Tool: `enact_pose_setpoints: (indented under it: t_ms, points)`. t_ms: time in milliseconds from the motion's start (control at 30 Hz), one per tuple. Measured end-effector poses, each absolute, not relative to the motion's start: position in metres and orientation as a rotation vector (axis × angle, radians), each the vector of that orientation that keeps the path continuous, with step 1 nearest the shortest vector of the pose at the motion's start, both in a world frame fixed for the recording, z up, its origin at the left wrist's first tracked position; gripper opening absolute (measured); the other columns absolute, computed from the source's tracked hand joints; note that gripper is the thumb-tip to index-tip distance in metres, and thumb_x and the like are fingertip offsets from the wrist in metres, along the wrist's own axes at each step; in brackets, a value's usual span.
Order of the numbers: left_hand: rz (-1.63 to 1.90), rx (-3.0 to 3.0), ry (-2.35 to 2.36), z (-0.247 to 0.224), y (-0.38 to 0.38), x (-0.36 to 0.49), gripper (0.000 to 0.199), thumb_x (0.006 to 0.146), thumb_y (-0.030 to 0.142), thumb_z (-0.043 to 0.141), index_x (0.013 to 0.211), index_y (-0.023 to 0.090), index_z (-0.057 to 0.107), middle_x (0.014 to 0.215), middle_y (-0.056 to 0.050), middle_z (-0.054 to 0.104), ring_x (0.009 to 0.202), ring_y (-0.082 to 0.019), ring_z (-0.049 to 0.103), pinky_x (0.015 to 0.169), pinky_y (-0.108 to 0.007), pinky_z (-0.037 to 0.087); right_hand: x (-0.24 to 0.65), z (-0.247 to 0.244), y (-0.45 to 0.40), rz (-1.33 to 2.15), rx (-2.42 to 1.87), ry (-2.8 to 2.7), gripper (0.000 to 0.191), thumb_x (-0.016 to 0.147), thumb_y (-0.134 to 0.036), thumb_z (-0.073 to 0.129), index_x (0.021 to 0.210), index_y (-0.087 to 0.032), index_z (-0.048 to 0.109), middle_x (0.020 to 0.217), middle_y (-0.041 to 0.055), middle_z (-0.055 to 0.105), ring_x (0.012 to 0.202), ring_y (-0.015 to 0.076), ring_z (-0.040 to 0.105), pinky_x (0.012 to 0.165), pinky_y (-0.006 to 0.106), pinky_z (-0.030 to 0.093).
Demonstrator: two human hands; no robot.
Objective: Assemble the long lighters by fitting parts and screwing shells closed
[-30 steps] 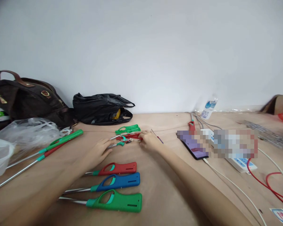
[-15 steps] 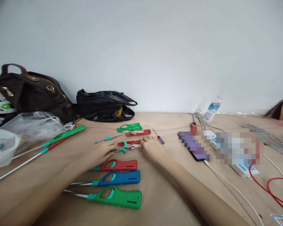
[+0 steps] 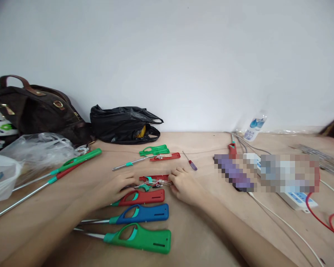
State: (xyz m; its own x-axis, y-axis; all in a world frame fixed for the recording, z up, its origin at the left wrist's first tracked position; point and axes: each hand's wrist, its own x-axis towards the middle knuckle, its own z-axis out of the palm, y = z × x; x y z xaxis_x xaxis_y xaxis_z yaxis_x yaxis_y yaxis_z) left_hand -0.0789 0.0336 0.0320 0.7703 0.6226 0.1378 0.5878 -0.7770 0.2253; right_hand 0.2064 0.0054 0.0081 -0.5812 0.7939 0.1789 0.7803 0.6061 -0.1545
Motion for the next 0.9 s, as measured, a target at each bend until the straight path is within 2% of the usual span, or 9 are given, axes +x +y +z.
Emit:
enact_pose_setpoints:
  t_ms: [267, 367, 500, 667, 800, 900]
  points:
    - [0.255, 2.771, 0.979, 0.029, 0.034, -0.079, 0.028, 0.096, 0.025, 0.042, 0.102, 0.023, 0.069, 0.106, -0.004, 0.069, 0.095, -0.02, 0.063, 0.085, -0.032, 0.048, 0.209, 0.008, 0.008, 0.119, -1.299, -2.567, 0.013, 0.086, -0.01, 0.049, 0.088, -0.016, 0.06, 0.093, 0.0085, 0.064, 0.09, 0.0218, 0.055, 0.081, 0.035, 0.041]
    - [0.349, 2.773, 1.067, 0.027, 0.037, -0.078, 0.028, 0.096, 0.026, 0.041, 0.095, 0.022, 0.069, 0.101, -0.004, 0.07, 0.091, -0.021, 0.063, 0.082, -0.032, 0.048, 0.21, 0.005, 0.009, 0.152, -1.288, -2.552, 0.013, 0.086, -0.01, 0.048, 0.087, -0.018, 0.059, 0.091, 0.0074, 0.064, 0.089, 0.0216, 0.055, 0.079, 0.034, 0.041]
    - [0.518, 2.76, 1.163, 0.026, 0.047, -0.068, 0.024, 0.095, 0.018, 0.043, 0.094, 0.019, 0.067, 0.096, -0.005, 0.069, 0.091, -0.02, 0.062, 0.08, -0.031, 0.049, 0.211, 0.004, 0.01, 0.162, -1.298, -2.524, 0.012, 0.087, -0.011, 0.047, 0.084, -0.018, 0.057, 0.09, 0.0074, 0.064, 0.089, 0.0216, 0.056, 0.077, 0.033, 0.041]
    - [0.323, 2.932, 1.001, 0.033, 0.057, -0.046, 0.014, 0.09, 0.014, 0.053, 0.089, 0.017, 0.067, 0.1, -0.006, 0.067, 0.092, -0.022, 0.062, 0.08, -0.032, 0.048, 0.21, 0.005, 0.009, 0.134, -1.277, -2.522, 0.011, 0.089, -0.013, 0.047, 0.087, -0.018, 0.058, 0.089, 0.0074, 0.064, 0.087, 0.0214, 0.055, 0.077, 0.034, 0.041]
    - [0.226, 3.051, 1.015, 0.04, 0.073, -0.035, 0.014, 0.088, 0.013, 0.055, 0.081, 0.015, 0.067, 0.091, -0.007, 0.068, 0.088, -0.022, 0.063, 0.081, -0.032, 0.048, 0.21, 0.004, 0.008, 0.12, -1.263, -2.521, 0.012, 0.089, -0.011, 0.047, 0.087, -0.017, 0.058, 0.089, 0.0073, 0.064, 0.088, 0.0212, 0.055, 0.079, 0.034, 0.041]
    - [0.333, 3.065, 1.253, 0.043, 0.089, -0.031, 0.012, 0.09, 0.02, 0.057, 0.092, 0.014, 0.068, 0.099, -0.011, 0.069, 0.094, -0.026, 0.063, 0.083, -0.036, 0.047, 0.21, 0.004, 0.008, 0.122, -1.269, -2.518, 0.012, 0.089, -0.012, 0.048, 0.088, -0.017, 0.059, 0.09, 0.0072, 0.064, 0.088, 0.0209, 0.055, 0.08, 0.034, 0.042]
